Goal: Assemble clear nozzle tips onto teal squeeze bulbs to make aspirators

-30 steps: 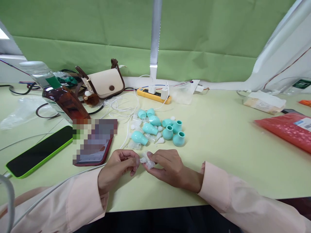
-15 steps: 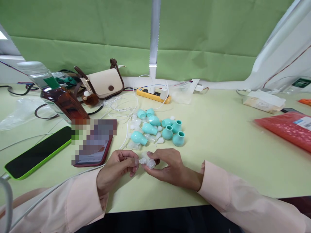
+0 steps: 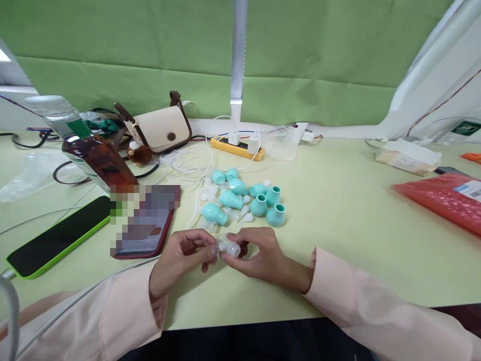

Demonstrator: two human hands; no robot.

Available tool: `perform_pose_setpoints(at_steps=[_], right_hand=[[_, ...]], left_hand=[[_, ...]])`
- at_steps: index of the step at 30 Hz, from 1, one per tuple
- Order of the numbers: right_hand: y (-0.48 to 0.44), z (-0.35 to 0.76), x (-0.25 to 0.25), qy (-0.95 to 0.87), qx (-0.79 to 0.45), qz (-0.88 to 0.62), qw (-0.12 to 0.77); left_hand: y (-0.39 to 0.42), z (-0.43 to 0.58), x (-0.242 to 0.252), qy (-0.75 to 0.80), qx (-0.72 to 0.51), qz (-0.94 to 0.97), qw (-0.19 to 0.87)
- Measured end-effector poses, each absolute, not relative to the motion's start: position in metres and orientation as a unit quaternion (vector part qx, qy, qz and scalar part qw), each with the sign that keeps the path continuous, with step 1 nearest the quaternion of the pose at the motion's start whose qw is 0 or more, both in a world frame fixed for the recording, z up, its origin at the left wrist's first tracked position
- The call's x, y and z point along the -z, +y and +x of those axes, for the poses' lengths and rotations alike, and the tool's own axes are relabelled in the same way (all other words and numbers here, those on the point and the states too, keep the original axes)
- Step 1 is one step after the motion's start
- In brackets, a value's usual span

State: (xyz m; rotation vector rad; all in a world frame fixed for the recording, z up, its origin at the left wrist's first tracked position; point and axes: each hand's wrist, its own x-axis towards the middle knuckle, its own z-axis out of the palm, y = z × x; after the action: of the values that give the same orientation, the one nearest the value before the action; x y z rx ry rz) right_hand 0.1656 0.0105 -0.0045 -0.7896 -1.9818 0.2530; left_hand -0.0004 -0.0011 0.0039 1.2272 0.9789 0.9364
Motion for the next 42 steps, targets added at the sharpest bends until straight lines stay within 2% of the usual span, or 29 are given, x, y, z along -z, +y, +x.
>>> perform_pose_setpoints(at_steps=[3, 7, 11, 17, 28, 33, 36, 39, 42], right_hand=[[0.012, 0.165, 0.005, -0.789, -0.185, -0.358, 0.463], [0.015, 0.167, 0.006, -0.716, -0.394, -0.410, 0.404], [0.020, 0.170, 0.001, -0.617, -0.587, -0.415, 0.321], [0.021, 0.169, 0.000, -0.562, -0.644, -0.417, 0.309], [0.018, 0.167, -0.002, -0.576, -0.613, -0.399, 0.365], [0.022, 0.168, -0.008, -0.582, -0.542, -0.451, 0.406], [0.023, 0.172, -0.009, -0.630, -0.453, -0.456, 0.435], [0.022, 0.176, -0.008, -0.724, -0.300, -0.418, 0.460], [0.020, 0.178, -0.007, -0.817, -0.159, -0.383, 0.400]], left_hand=[[-0.004, -0.002, -0.004, 0.435, -0.436, 0.652, 0.443], [-0.007, -0.005, 0.000, 0.366, -0.423, 0.797, 0.227], [-0.005, -0.007, 0.004, 0.311, -0.400, 0.856, 0.103], [-0.003, -0.007, 0.007, 0.290, -0.437, 0.851, 0.031], [-0.005, -0.003, -0.001, 0.310, -0.484, 0.808, 0.133], [-0.008, -0.004, -0.004, 0.297, -0.496, 0.806, 0.125], [-0.006, -0.005, 0.001, 0.299, -0.469, 0.823, 0.118], [0.000, -0.007, 0.010, 0.333, -0.388, 0.854, 0.100], [0.006, -0.009, 0.018, 0.373, -0.304, 0.874, 0.070]])
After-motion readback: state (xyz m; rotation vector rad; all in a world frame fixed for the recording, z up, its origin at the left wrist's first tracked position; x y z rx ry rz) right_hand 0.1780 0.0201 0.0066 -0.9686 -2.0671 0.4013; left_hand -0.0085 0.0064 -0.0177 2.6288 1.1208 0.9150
